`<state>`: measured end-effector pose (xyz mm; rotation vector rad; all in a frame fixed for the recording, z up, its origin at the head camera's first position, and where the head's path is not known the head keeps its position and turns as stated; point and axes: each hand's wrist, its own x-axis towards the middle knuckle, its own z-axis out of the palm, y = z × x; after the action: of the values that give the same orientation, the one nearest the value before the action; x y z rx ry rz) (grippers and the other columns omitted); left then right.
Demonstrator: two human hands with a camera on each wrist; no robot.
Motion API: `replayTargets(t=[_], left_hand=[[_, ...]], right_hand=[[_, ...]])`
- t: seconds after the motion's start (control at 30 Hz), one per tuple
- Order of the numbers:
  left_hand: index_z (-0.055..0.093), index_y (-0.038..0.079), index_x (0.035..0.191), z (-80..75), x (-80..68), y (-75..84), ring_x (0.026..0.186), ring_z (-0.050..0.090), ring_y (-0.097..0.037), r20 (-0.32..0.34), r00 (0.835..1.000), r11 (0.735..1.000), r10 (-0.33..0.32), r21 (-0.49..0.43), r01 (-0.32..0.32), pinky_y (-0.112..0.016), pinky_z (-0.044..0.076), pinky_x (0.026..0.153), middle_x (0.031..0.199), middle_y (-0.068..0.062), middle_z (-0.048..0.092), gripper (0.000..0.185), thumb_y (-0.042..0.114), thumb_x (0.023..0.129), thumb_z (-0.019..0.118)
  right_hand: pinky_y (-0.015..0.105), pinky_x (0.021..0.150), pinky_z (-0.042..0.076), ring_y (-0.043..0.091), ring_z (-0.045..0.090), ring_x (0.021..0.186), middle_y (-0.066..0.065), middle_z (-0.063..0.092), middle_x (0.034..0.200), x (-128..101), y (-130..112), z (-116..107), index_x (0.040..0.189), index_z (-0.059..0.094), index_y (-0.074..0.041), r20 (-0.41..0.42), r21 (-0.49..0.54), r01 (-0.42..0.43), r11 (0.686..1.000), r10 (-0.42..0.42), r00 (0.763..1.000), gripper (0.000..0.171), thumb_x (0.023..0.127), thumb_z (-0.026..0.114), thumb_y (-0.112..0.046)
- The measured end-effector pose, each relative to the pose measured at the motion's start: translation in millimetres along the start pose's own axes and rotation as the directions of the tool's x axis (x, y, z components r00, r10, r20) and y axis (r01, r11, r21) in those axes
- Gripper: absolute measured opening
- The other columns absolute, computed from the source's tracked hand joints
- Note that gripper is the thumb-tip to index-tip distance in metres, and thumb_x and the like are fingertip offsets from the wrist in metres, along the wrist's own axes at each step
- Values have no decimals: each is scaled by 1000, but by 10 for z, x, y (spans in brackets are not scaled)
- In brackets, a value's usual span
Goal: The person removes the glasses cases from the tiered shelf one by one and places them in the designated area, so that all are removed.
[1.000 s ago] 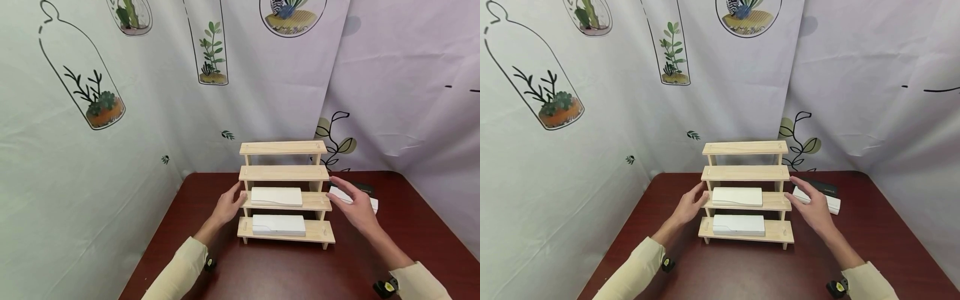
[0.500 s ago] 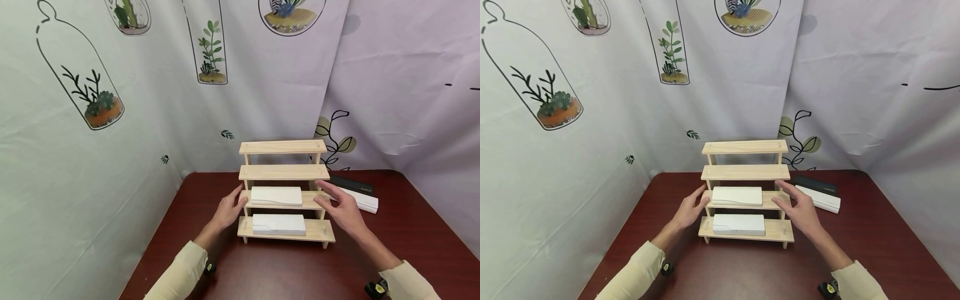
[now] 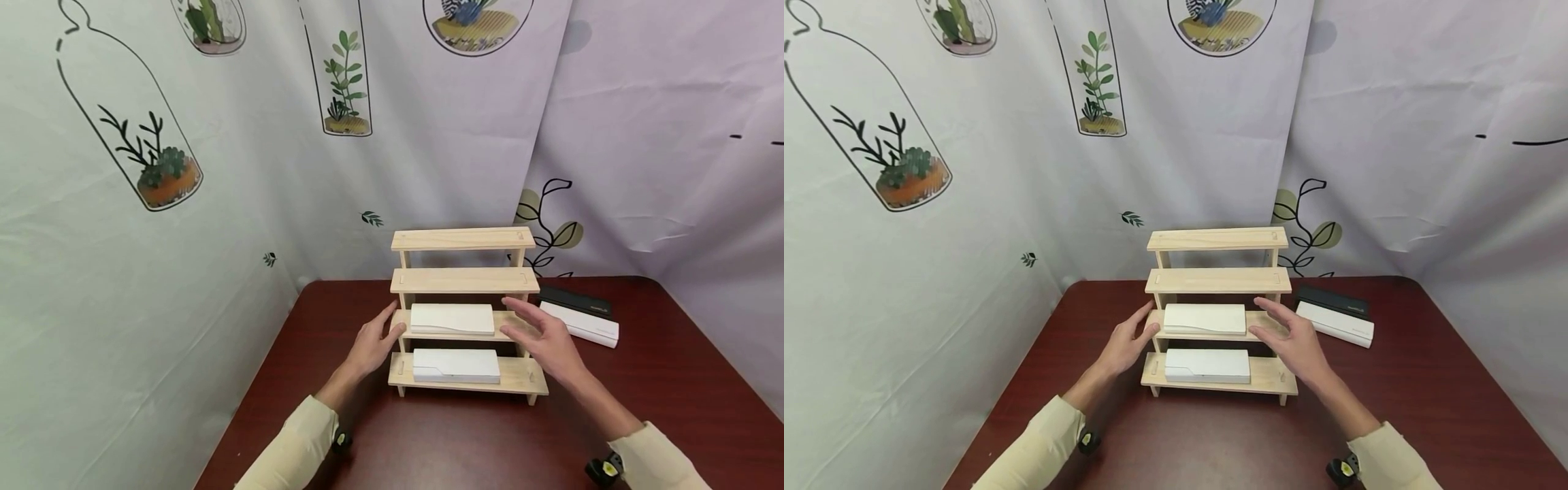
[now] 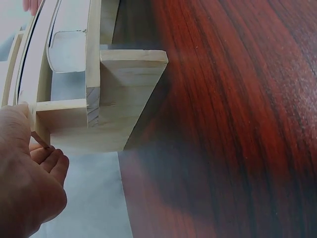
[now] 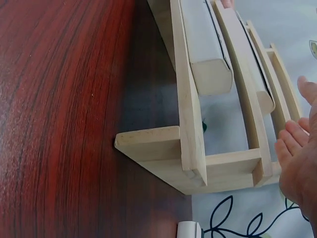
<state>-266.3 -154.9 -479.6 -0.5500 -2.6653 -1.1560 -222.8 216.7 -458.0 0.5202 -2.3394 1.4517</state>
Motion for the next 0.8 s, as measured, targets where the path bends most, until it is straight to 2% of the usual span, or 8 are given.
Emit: replayTargets(t=[0.1,0.17,0.23,0.5,0.8], left_hand=[[40,13,166,-1,-4,13,148,47,-32,-3,1000,1000,-3,9,3,-54,41,117,162,-12,48,65,41,110,60],[40,12,165,-4,-9,26,148,47,-32,-4,1000,1000,-5,18,5,-54,41,117,162,-12,48,66,41,110,60],[40,11,165,-2,-13,31,148,47,-32,-5,1000,1000,-5,29,5,-54,41,117,162,-12,48,66,41,110,61],[40,12,165,14,-25,15,148,47,-31,-14,1000,999,5,39,-4,-53,41,117,162,-11,48,66,40,109,62],[40,10,165,22,-30,23,148,47,-32,-16,1000,1000,3,26,-2,-54,41,117,162,-12,48,66,37,109,63]], right_hand=[[38,111,49,42,55,139,10,62,149,8,-12,22,149,63,-18,30,-15,-29,999,29,999,54,99,80,-24],[52,111,46,42,54,141,9,62,150,19,-19,38,150,63,-19,47,-19,-40,999,41,998,55,98,81,-27],[59,112,43,42,52,142,10,61,151,35,-17,55,151,62,-18,65,-19,-49,999,50,997,58,98,81,-28],[61,114,38,38,47,146,15,57,155,104,-29,121,154,57,-11,121,-56,-61,997,67,990,66,96,83,-31],[58,115,39,37,48,146,17,54,156,164,-74,129,157,52,-4,157,-83,-70,994,82,984,74,95,84,-29]])
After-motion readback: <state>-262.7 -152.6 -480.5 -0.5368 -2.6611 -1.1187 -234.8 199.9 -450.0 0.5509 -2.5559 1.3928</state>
